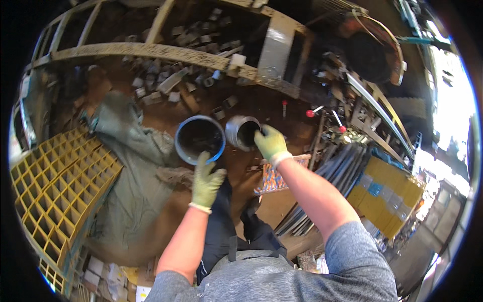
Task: The person uses a power drill to remove fasteners from a metal frame, then positions and cuts a metal bar with a chop saw. The person handles metal pieces and tools throughout the sequence.
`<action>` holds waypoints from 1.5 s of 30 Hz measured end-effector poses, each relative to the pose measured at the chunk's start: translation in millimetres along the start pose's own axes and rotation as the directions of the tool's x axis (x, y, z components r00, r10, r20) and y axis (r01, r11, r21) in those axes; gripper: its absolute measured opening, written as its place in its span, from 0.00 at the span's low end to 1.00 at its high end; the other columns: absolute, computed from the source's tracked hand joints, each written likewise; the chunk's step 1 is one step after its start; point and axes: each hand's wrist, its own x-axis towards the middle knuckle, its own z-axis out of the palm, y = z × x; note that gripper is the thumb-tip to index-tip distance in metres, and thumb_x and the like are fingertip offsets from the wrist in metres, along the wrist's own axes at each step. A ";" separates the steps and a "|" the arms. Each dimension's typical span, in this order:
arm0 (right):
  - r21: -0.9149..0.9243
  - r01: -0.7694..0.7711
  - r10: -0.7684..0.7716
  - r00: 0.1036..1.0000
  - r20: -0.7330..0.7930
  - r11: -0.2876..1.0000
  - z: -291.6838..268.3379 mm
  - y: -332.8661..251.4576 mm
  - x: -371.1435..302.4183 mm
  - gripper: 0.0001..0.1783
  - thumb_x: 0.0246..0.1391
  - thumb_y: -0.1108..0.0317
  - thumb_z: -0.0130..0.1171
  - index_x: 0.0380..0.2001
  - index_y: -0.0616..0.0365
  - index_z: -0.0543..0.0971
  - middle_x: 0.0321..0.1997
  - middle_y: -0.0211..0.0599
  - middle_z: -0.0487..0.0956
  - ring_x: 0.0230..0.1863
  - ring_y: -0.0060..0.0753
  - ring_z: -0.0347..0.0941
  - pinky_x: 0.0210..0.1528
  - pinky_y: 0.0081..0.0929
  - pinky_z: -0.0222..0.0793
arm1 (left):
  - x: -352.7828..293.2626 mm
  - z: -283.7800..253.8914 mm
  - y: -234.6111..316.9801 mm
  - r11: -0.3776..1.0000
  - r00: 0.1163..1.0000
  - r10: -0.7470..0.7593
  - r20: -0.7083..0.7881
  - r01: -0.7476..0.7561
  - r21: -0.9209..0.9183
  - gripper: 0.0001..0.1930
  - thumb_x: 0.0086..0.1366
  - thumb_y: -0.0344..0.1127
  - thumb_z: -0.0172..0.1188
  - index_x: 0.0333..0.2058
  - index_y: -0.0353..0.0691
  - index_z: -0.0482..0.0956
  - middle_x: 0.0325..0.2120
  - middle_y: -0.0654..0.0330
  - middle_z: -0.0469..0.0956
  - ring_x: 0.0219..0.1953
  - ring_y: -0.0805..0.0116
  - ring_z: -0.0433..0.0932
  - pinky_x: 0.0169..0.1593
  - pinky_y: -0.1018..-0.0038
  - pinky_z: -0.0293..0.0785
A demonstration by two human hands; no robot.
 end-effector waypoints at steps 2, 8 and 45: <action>-0.047 0.002 0.004 0.991 0.133 0.999 24.3 4.1 -52.2 0.24 0.73 0.52 0.64 0.59 0.57 0.92 0.58 0.62 0.91 0.64 0.68 0.88 0.68 0.53 0.83 | -2.3 23.1 6.4 0.998 1.000 -0.008 0.025 0.006 0.059 0.57 0.74 0.43 0.84 0.89 0.37 0.56 0.83 0.45 0.69 0.82 0.49 0.72 0.82 0.59 0.71; 0.221 -0.292 0.155 0.861 0.484 0.931 45.7 29.2 -117.7 0.37 0.76 0.47 0.70 0.76 0.62 0.81 0.70 0.52 0.91 0.71 0.54 0.88 0.74 0.46 0.80 | -31.8 -1.8 -6.5 0.965 0.966 -0.259 -0.021 0.259 0.043 0.40 0.79 0.33 0.74 0.84 0.32 0.69 0.79 0.47 0.76 0.80 0.58 0.74 0.83 0.60 0.71; -0.513 0.334 -0.224 0.938 0.265 0.791 298.8 57.1 68.1 0.53 0.56 0.49 0.85 0.81 0.47 0.72 0.77 0.49 0.82 0.66 0.61 0.88 0.65 0.57 0.86 | -201.3 -61.7 -198.1 0.895 0.895 -0.446 -0.004 0.446 -0.015 0.34 0.83 0.35 0.71 0.82 0.34 0.73 0.65 0.52 0.88 0.58 0.68 0.87 0.65 0.70 0.84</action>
